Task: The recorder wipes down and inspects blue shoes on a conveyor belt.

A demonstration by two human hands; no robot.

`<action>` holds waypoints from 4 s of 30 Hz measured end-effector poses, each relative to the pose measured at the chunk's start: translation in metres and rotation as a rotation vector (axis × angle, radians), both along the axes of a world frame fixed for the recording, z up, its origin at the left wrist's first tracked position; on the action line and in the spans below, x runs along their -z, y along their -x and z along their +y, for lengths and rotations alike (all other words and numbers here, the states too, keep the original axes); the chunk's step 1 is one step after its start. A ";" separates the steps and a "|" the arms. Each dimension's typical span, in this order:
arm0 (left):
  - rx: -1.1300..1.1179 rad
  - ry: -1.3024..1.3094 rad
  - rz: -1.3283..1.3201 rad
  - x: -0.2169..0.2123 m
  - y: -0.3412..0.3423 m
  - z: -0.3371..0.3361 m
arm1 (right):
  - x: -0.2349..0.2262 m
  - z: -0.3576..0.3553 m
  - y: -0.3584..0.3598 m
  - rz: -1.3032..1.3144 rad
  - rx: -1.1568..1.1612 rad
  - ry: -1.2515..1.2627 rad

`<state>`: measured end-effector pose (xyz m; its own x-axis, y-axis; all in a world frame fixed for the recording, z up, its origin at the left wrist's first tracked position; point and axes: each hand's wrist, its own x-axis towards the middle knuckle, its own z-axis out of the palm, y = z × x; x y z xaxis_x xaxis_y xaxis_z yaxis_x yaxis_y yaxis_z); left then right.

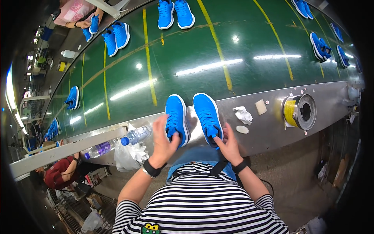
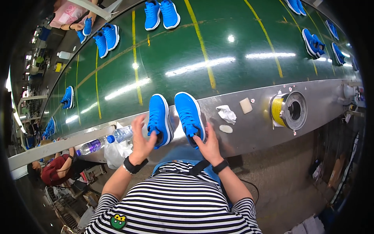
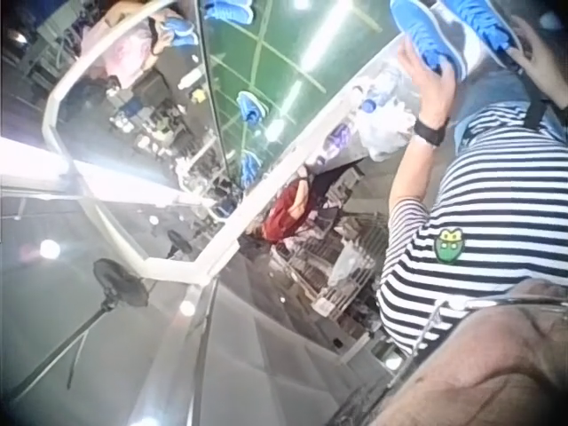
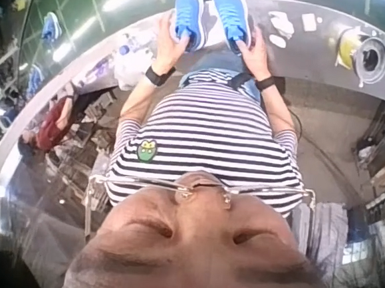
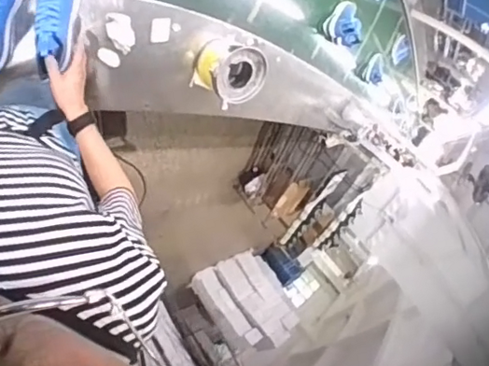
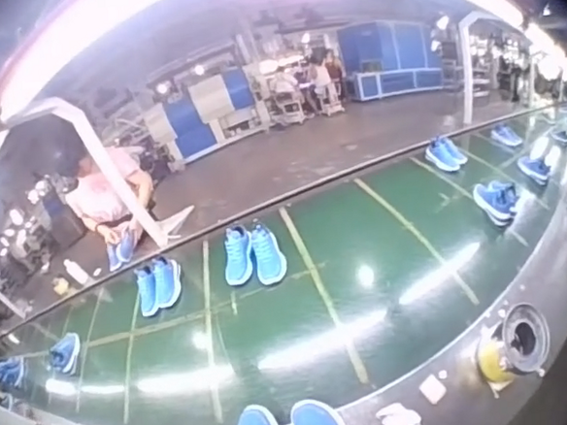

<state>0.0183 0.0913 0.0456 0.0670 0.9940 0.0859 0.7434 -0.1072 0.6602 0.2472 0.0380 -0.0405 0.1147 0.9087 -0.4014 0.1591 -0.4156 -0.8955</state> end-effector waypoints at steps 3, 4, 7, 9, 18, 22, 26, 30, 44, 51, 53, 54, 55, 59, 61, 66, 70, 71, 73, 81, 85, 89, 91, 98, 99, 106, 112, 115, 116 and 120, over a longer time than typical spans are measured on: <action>-0.174 0.397 -0.274 0.071 0.047 -0.038 | 0.008 0.010 0.017 -0.123 -0.230 -0.077; -0.176 0.677 -0.521 0.077 0.048 -0.042 | 0.006 0.010 0.024 -0.104 -0.261 -0.125; -0.171 0.644 -0.501 0.092 0.029 -0.054 | -0.003 0.015 0.027 -0.076 -0.467 -0.089; -0.130 0.664 -0.448 0.099 0.025 -0.066 | -0.017 0.014 0.015 -0.178 -0.429 -0.211; -0.046 0.891 -0.584 0.089 0.019 -0.065 | -0.024 0.007 0.049 -0.722 -1.047 -0.563; -0.096 1.172 -0.578 0.048 0.006 -0.043 | -0.039 0.057 0.034 -0.712 -1.060 -0.545; -0.131 0.829 -0.666 0.033 -0.005 -0.034 | -0.061 0.130 -0.016 -0.795 -0.945 -0.575; 0.034 0.668 -0.444 0.039 -0.001 -0.029 | -0.050 0.219 -0.074 -1.095 -0.675 -0.615; 0.426 0.518 -0.029 0.031 0.000 -0.038 | -0.234 0.165 -0.024 0.140 -0.092 -1.349; 0.349 0.461 -0.085 0.013 0.006 -0.077 | -0.317 0.094 0.016 0.680 -0.529 -1.346; 0.326 0.470 -0.108 0.012 0.017 -0.091 | -0.320 0.083 0.030 0.720 -0.449 -1.359; 0.317 0.472 -0.110 0.012 0.022 -0.101 | -0.322 0.077 0.037 0.739 -0.409 -1.364; 0.316 0.482 -0.105 0.012 0.029 -0.106 | -0.323 0.076 0.046 0.768 -0.379 -1.381; 0.314 0.492 -0.088 0.012 0.057 -0.124 | -0.342 0.058 0.085 0.795 -0.646 -1.281; 0.297 0.490 -0.084 0.008 0.081 -0.132 | -0.347 0.051 0.109 0.751 -0.763 -1.234; 0.300 0.473 -0.175 -0.009 0.166 -0.153 | -0.358 0.020 0.198 0.847 -0.747 -1.307; 0.442 0.457 -0.387 -0.015 0.255 -0.174 | -0.355 0.012 0.268 0.723 -0.797 -1.363; 0.536 0.497 -0.409 -0.023 0.281 -0.175 | -0.344 0.017 0.282 0.614 -0.644 -1.395; 0.534 0.525 -0.494 -0.020 0.335 -0.197 | -0.327 0.035 0.323 0.438 -0.405 -1.322; 0.059 0.305 -0.140 0.003 0.542 -0.159 | -0.291 0.060 0.424 0.052 -0.312 -1.046; -0.149 0.169 0.051 0.009 0.623 -0.047 | -0.297 0.053 0.438 0.086 -0.131 -1.002; -0.461 0.199 0.403 0.043 0.699 0.071 | -0.294 0.051 0.449 -0.006 0.002 -1.051; -0.496 0.261 0.567 0.055 0.719 0.129 | -0.316 0.046 0.478 -0.118 0.043 -1.171; -0.510 0.631 0.750 0.076 0.766 0.183 | -0.301 0.041 0.465 -0.148 0.056 -1.121; -0.565 0.613 0.770 0.088 0.776 0.179 | -0.298 0.038 0.463 -0.119 0.046 -1.093; -0.312 0.402 0.750 0.079 0.731 0.176 | -0.292 0.033 0.453 -0.161 -0.070 -1.234; -0.225 0.415 0.383 0.007 0.698 0.078 | -0.288 0.041 0.464 0.135 -0.040 -0.997; -0.082 0.442 0.288 -0.046 0.688 0.028 | -0.290 0.050 0.467 0.121 -0.065 -1.117; -0.046 0.466 0.266 -0.058 0.686 0.013 | -0.292 0.051 0.468 0.173 -0.037 -1.147; 0.272 0.689 0.132 -0.133 0.655 -0.069 | -0.284 0.061 0.447 -0.420 -0.213 -1.419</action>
<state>-0.6363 0.0218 0.1785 0.2847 0.7665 -0.5757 0.8273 0.1070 0.5515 -0.1998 0.0985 0.2435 -0.1868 0.5175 0.8351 0.4445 0.8026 -0.3979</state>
